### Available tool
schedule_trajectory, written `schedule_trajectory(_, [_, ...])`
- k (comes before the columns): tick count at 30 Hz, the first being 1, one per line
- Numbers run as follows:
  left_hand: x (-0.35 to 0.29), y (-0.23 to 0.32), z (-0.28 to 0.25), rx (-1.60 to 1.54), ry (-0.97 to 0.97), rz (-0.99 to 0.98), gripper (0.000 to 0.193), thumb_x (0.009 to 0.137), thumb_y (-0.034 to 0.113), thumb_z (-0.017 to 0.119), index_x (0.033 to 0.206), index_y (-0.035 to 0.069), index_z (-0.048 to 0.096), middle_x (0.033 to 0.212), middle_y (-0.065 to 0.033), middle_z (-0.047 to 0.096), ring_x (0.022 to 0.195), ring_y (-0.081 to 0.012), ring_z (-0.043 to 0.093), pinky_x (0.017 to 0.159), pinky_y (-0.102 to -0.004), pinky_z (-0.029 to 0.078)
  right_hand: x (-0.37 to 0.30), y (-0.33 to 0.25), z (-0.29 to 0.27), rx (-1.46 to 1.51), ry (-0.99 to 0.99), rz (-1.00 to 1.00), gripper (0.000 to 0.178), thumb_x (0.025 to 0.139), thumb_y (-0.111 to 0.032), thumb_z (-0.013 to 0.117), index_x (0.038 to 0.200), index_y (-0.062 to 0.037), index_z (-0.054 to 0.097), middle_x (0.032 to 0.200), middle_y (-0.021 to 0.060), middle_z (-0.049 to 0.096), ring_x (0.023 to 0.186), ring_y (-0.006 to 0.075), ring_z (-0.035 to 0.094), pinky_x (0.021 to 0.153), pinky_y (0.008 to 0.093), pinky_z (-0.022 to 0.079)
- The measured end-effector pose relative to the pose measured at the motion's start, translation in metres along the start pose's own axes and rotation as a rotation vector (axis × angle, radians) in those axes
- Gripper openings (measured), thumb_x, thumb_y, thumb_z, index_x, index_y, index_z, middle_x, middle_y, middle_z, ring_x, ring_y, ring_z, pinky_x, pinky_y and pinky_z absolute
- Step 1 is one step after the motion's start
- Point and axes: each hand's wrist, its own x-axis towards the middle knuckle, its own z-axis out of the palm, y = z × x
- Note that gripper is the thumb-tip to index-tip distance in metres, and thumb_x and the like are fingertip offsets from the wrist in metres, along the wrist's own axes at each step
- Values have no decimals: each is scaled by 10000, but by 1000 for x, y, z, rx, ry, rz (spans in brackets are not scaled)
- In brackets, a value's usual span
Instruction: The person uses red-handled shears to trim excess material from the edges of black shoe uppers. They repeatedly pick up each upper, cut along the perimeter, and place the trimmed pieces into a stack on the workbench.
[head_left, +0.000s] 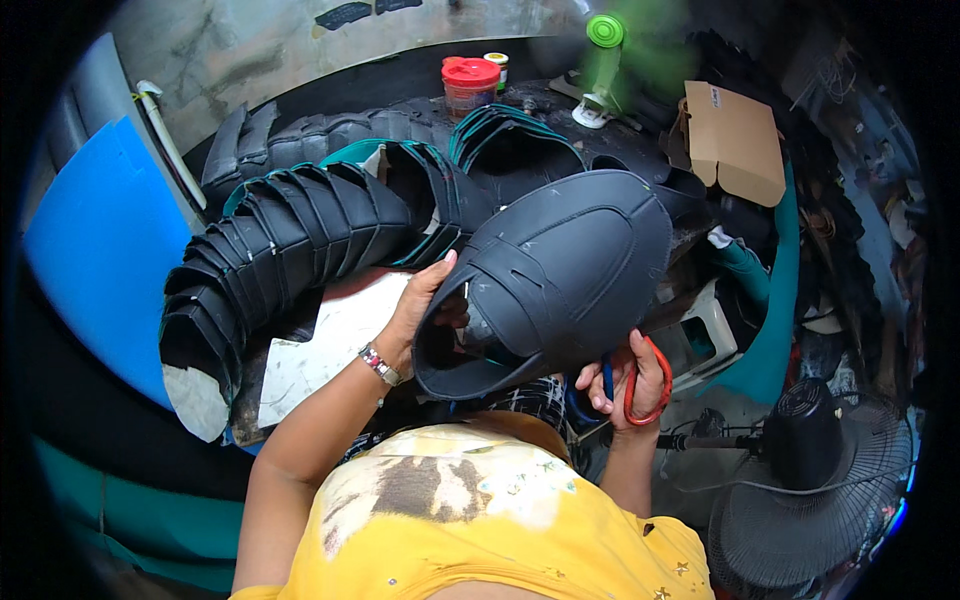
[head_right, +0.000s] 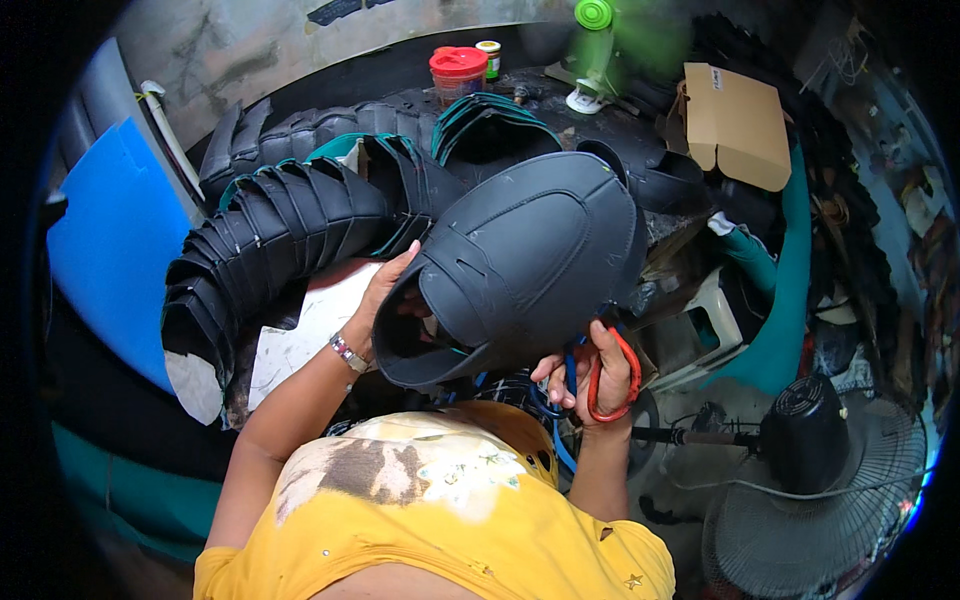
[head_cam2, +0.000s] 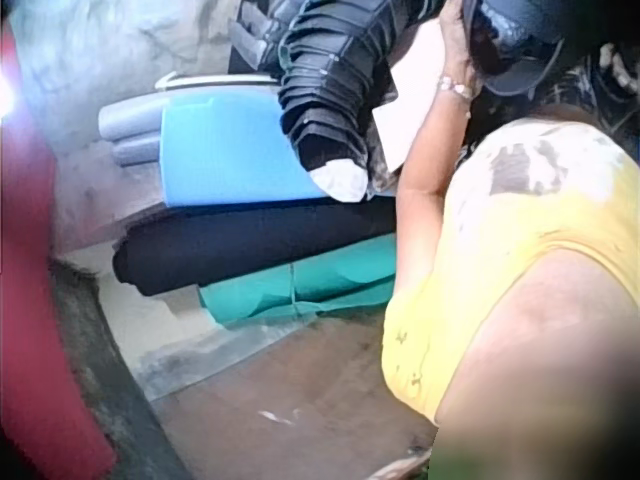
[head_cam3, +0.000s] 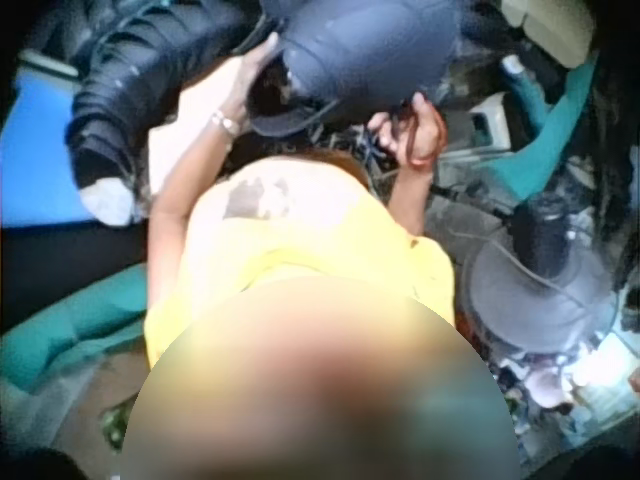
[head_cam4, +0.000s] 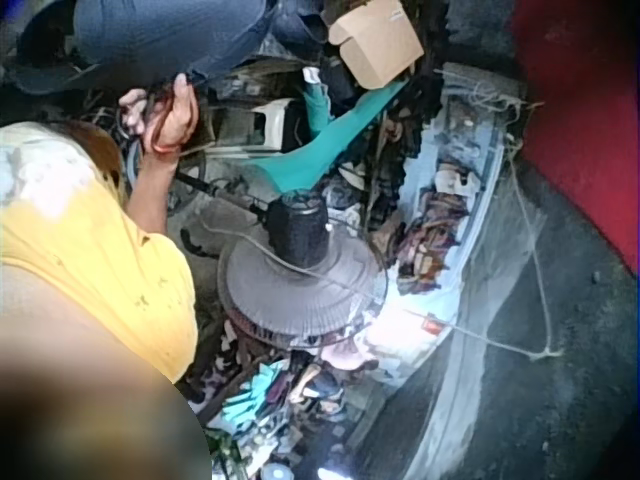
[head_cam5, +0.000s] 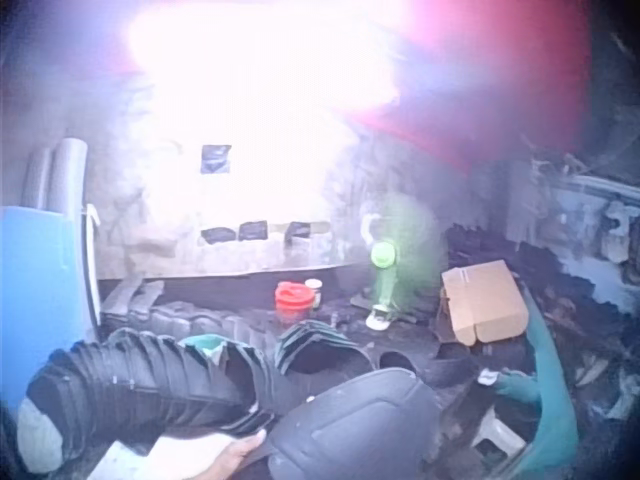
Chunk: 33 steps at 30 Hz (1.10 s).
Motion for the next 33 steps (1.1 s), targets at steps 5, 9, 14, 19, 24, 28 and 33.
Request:
schedule_trajectory(5, [-10, 1, 8, 199, 58, 182, 417, 995, 497, 539, 844, 118, 627, 595, 20, 574, 420, -67, 463, 418, -204, 351, 1, 3, -14, -13, 28, 22, 620, 1031, -498, 346, 1286, 41, 513, 815, 300, 678, 449, 249, 610, 340, 236, 402])
schedule_trajectory(9, [-25, 20, 15, 105, -41, 187, 353, 1006, 394, 566, 1001, 58, 674, 772, -2, 679, 584, -53, 627, 543, -198, 511, 0, 3, -16, -244, -100, -37, 594, 1015, -502, 355, 1284, 2, 518, 986, 201, 675, 578, 237, 633, 346, 267, 374])
schedule_trajectory(14, [-86, 112, 1, 763, -16, 322, 321, 1006, 322, 580, 783, 91, 571, 718, 87, 472, 676, 14, 440, 593, -175, 382, 35, 1, -6, -1018, 236, -208, 510, 929, -274, 619, 1364, -41, 488, 984, 194, 637, 741, 250, 613, 652, 398, 494])
schedule_trajectory(19, [-125, 152, 1, 961, -214, 81, 318, 948, 296, 668, 871, -11, 638, 743, 33, 562, 671, -31, 457, 591, -200, 378, 146, 11, -7, -1668, 278, -379, 604, 893, -138, 642, 1448, -46, 420, 1104, 296, 567, 957, 412, 616, 854, 464, 490])
schedule_trajectory(24, [-100, 167, 1, 1240, -293, 34, 351, 972, 349, 628, 994, -1, 624, 816, 31, 559, 769, -51, 465, 672, -234, 396, 217, 1, 39, -2042, 210, -523, 513, 931, -203, 620, 1386, 4, 505, 1107, 340, 568, 1000, 443, 617, 885, 470, 497])
schedule_trajectory(28, [-67, 183, 6, 1368, -425, 5, 351, 980, 364, 617, 1005, 13, 629, 832, 26, 588, 788, -69, 490, 714, -257, 427, 166, -6, 86, -1082, -582, -159, 723, 902, -452, 684, 1422, 8, 481, 1235, 113, 592, 1126, 182, 565, 1001, 342, 431])
schedule_trajectory(33, [-49, 208, 8, 1415, -311, 349, 428, 990, 424, 572, 1172, 50, 674, 1017, -84, 680, 944, -180, 631, 879, -308, 494, 138, 62, 102, -321, -660, 249, 531, 894, -172, 720, 1351, 7, 517, 1177, 77, 663, 1046, 171, 638, 966, 316, 486])
